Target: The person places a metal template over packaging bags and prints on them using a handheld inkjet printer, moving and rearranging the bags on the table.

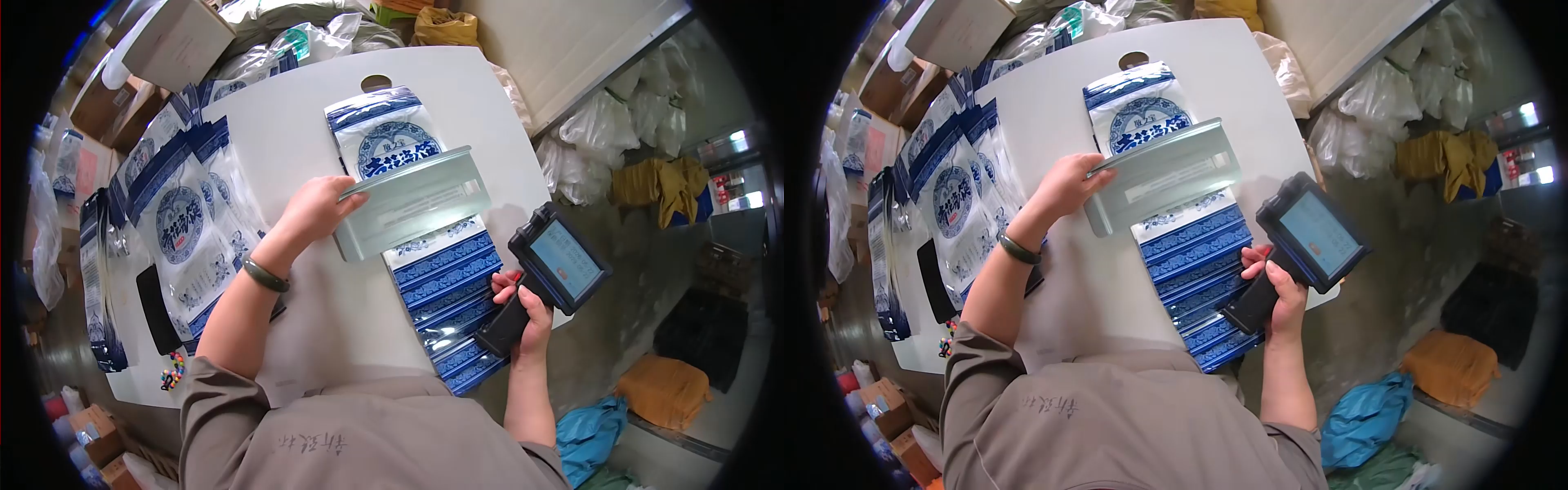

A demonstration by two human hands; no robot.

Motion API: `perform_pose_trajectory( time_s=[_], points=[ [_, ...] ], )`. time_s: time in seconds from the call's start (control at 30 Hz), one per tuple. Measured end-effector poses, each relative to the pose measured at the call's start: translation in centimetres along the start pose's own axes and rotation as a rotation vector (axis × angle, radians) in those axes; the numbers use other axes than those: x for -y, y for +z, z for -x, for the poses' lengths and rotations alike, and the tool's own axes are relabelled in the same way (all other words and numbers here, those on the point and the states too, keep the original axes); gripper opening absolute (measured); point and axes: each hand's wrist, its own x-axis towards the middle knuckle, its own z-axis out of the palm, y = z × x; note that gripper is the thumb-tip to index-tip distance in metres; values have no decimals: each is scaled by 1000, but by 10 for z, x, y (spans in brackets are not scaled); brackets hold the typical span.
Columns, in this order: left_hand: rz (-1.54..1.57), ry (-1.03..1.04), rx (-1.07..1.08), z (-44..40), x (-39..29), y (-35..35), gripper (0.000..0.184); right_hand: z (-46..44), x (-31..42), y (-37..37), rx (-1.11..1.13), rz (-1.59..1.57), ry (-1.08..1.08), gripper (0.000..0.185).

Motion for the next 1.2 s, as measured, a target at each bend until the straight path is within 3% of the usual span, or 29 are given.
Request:
perform_pose_trajectory(
  time_s=[0.2, 0.43, 0.57, 0.77, 1.2],
  points=[
    [-77, -28, 14, 1, -5, -3, 37, 5, 21, 19, 66, 79, 21, 39],
    [-68, -65, 5, 3, -5, -1, 36, -1, 59, 74, 250, 389, 253, 32],
    [-52, -56, -46, 5, -5, 2, 34, -18, 51, 97, 331, 648, 212, 17],
    [-50, -58, -46, 6, -3, 1, 30, -24, 52, 132, 393, 921, 226, 16],
    [-44, -12, -78, 6, 1, 5, 29, -52, 51, 141, 278, 1033, 331, 17]
  ],
)
